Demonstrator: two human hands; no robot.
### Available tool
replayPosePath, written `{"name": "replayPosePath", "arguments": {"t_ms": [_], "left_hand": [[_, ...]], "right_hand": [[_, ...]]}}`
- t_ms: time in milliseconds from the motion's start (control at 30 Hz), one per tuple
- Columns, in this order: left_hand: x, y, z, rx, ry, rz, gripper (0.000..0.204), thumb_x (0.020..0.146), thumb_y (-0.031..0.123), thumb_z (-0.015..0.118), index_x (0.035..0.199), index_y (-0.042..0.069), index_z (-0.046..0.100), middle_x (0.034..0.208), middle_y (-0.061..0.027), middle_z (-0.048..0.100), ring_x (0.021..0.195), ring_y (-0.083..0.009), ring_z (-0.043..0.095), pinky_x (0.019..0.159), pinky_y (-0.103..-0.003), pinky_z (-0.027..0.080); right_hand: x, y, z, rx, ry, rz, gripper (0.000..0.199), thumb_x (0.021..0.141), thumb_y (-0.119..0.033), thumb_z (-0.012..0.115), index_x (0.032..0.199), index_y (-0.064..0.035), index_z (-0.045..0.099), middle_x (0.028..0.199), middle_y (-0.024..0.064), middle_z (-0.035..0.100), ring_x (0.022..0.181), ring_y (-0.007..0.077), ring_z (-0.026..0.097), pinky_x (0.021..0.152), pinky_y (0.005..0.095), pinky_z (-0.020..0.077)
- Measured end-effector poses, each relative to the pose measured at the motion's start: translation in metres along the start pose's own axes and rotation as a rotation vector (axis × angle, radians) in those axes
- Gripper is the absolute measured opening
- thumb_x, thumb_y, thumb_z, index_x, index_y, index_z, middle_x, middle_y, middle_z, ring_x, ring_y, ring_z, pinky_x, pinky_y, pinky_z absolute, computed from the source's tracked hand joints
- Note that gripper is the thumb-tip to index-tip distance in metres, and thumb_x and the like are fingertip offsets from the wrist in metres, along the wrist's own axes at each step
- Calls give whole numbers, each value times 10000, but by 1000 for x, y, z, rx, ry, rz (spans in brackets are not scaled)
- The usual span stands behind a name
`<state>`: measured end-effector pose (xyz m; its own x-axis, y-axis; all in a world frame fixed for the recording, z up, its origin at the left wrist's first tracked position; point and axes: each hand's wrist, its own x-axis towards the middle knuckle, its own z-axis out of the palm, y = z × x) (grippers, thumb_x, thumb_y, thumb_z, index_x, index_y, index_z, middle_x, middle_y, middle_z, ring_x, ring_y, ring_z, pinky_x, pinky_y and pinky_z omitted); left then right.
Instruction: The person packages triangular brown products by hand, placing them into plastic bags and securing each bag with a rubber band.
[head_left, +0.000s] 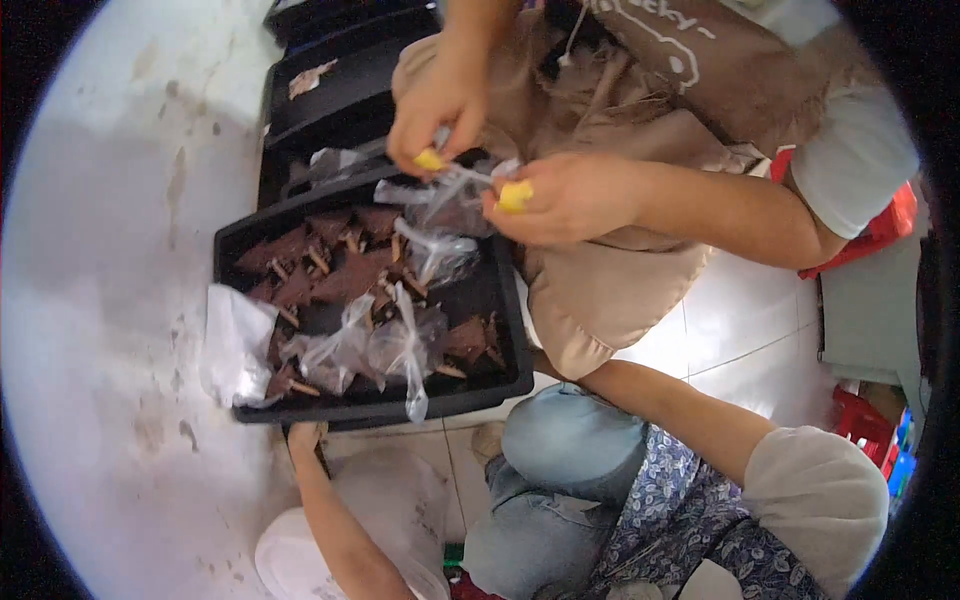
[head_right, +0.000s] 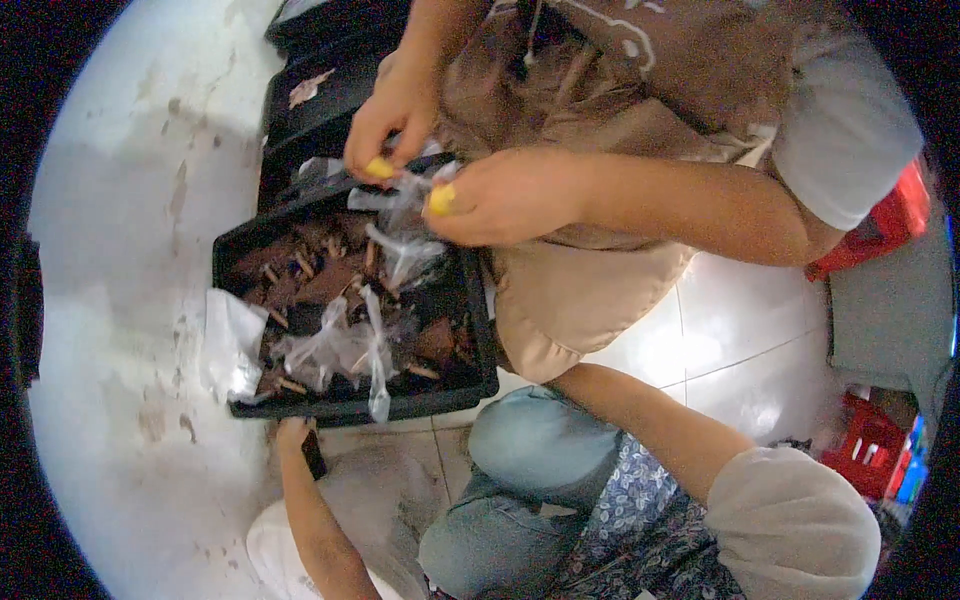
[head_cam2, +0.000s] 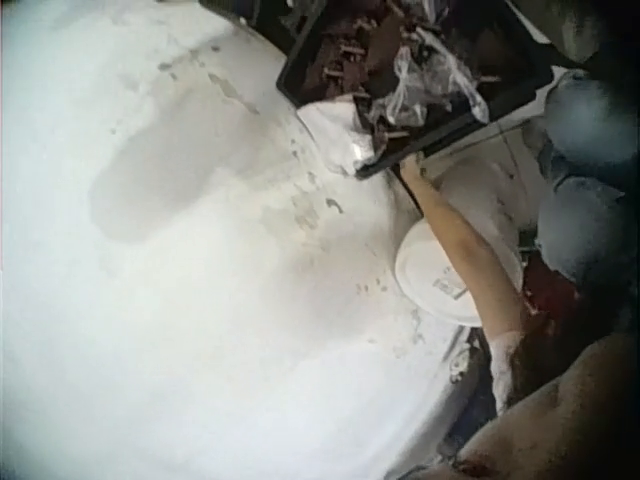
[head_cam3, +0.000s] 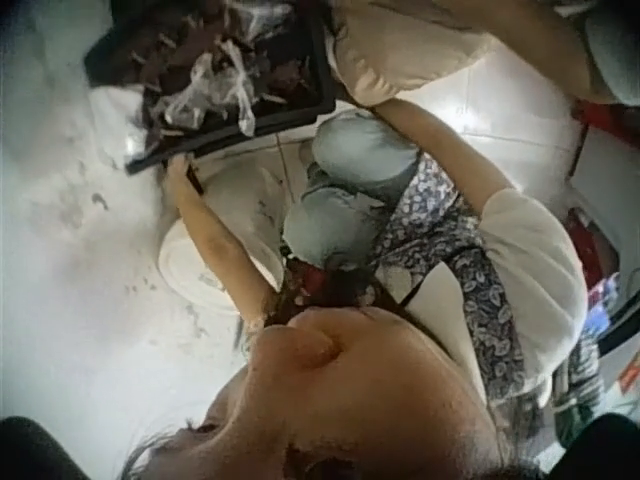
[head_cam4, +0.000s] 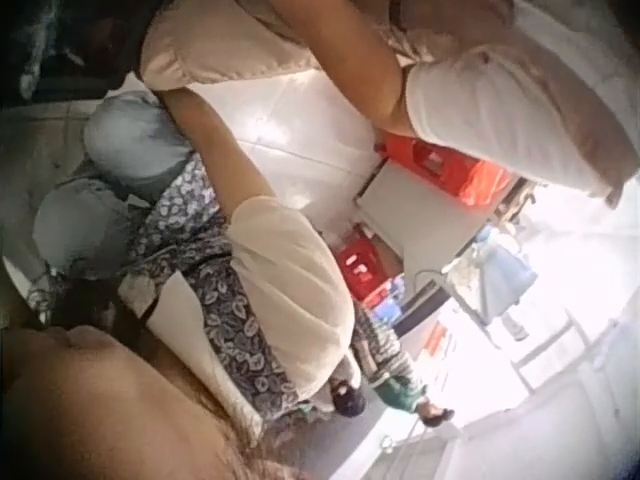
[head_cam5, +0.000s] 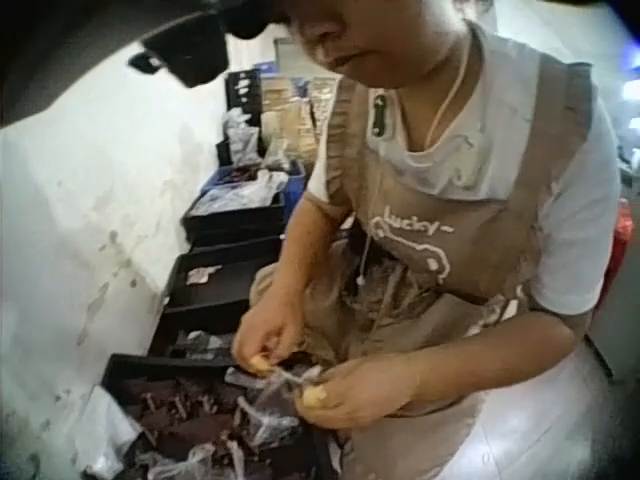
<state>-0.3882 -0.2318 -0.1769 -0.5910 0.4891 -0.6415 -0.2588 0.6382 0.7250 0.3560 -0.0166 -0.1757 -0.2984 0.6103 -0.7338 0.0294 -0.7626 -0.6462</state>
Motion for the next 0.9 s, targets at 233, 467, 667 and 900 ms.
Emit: {"name": "replayPosePath", "arguments": {"t_ms": [233,467,667,900], "left_hand": [[-82,88,117,1427,-243,529,244,839,162,587,1046,36,561,897,-94,584,802,-248,568,695,-343,471],[-92,74,111,1341,-303,568,227,843,172,583,1024,35,572,882,-99,591,792,-251,573,685,-348,472],[-98,62,131,1252,-383,622,215,847,181,580,1004,34,582,869,-104,597,784,-254,578,677,-352,473],[-109,51,155,1152,-466,676,206,851,192,576,982,33,593,854,-109,604,774,-257,583,668,-357,473]], "right_hand": [[76,-43,120,-248,108,-62,439,857,-341,556,1202,-76,490,1290,124,468,1111,282,482,899,436,423],[111,-37,171,-487,43,-109,450,841,-347,566,1188,-66,510,1277,139,489,1089,296,504,872,442,437],[126,-22,181,-696,23,-150,459,828,-352,575,1176,-57,526,1266,152,507,1070,308,522,849,447,449],[122,-38,184,-740,91,-355,377,808,-332,585,995,-6,619,1051,233,606,959,358,587,833,416,450]]}}
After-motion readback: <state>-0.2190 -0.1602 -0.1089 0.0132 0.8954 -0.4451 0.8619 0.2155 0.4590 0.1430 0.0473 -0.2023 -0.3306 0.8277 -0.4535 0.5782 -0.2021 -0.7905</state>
